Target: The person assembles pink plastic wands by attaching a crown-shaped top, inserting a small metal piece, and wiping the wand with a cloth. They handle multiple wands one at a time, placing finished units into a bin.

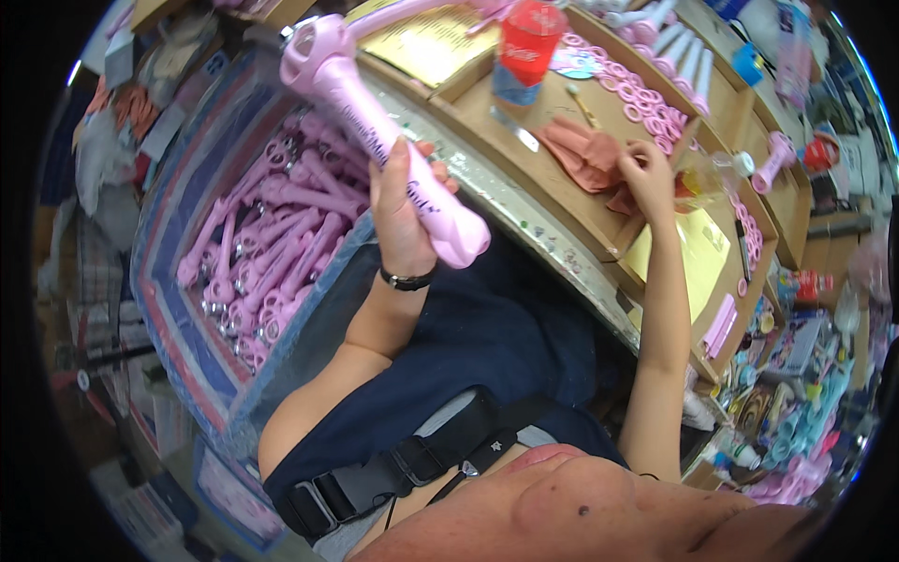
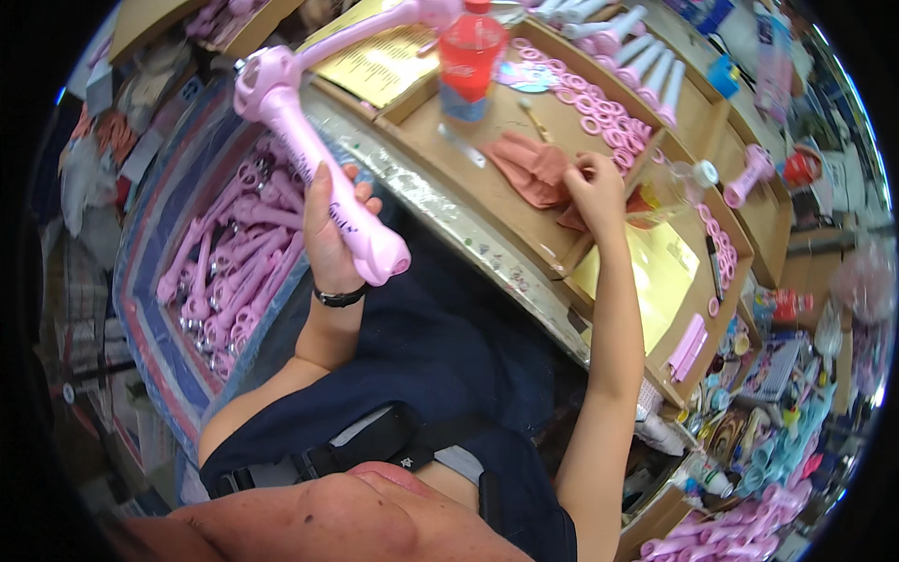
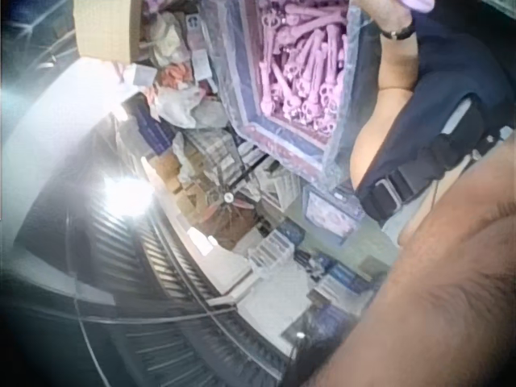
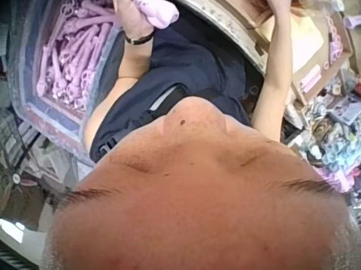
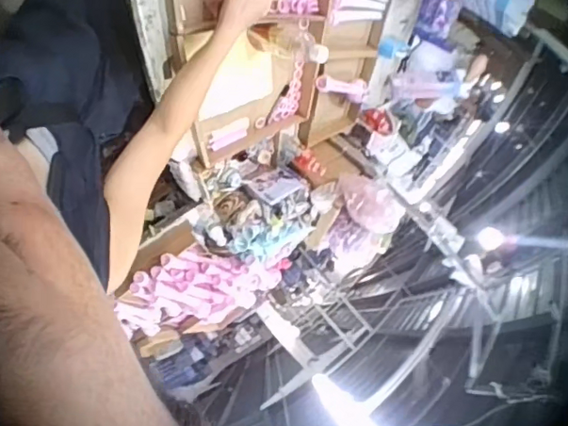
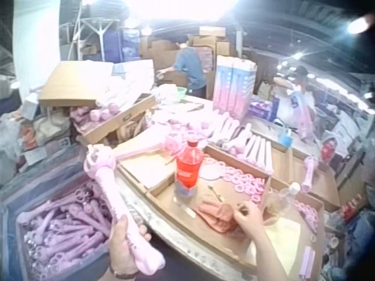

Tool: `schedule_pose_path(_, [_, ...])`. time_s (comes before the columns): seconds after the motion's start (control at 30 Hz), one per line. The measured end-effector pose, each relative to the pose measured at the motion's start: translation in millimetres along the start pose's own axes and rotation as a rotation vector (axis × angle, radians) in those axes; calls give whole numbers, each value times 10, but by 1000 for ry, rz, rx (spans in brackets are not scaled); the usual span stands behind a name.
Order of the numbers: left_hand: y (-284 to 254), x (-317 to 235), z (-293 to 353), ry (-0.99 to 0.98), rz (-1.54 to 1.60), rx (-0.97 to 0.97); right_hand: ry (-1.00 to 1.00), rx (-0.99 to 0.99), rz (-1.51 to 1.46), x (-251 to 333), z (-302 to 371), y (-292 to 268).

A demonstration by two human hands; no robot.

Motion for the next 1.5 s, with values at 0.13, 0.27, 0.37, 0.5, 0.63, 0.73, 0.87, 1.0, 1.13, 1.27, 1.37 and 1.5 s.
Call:
schedule_pose_path(0.13, [68,63,-28,-17,35,6,-65,-20,-690,964,503,44])
schedule_pose_path(0.27, [170,175,-59,-25,-19,28,-370,80,-518,1940,1035,383])
schedule_pose_path(0.37, [194,241,-33,-40,-70,18,-472,89,-251,2116,1122,588])
schedule_pose_path(0.5, [176,258,-10,-36,-61,-5,-371,-15,-359,1938,1077,546])
schedule_pose_path(0.63, [168,312,3,-95,-46,-18,-620,-9,-305,2152,1245,475])
schedule_pose_path(0.73, [188,354,4,-117,-70,-22,-357,7,-224,1931,1156,479])
schedule_pose_path(0.87, [212,373,35,-142,-66,8,-572,-23,-332,2116,1197,387])
schedule_pose_path(1.0, [227,379,68,-158,-56,25,-305,-99,-251,1901,1125,341])
schedule_pose_path(1.13, [220,404,65,-159,-92,1,-561,6,-303,2104,1214,383])
schedule_pose_path(1.27, [187,383,39,-75,-195,-23,-400,-10,-383,1887,1254,461])
schedule_pose_path(1.37, [217,292,50,107,-475,-9,-112,179,-694,1626,1329,830])
schedule_pose_path(1.5, [408,205,227,408,-597,109,240,173,-1236,1363,1429,1094])
Point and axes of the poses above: each hand's wrist, its own z-axis away from the middle knuckle, its own y-axis out of the palm, x = y × z, the point moved 9 cm from there along -z, towards the middle knuckle, and after that the axes turned 8 degrees about -y, right-handed, at the moved point
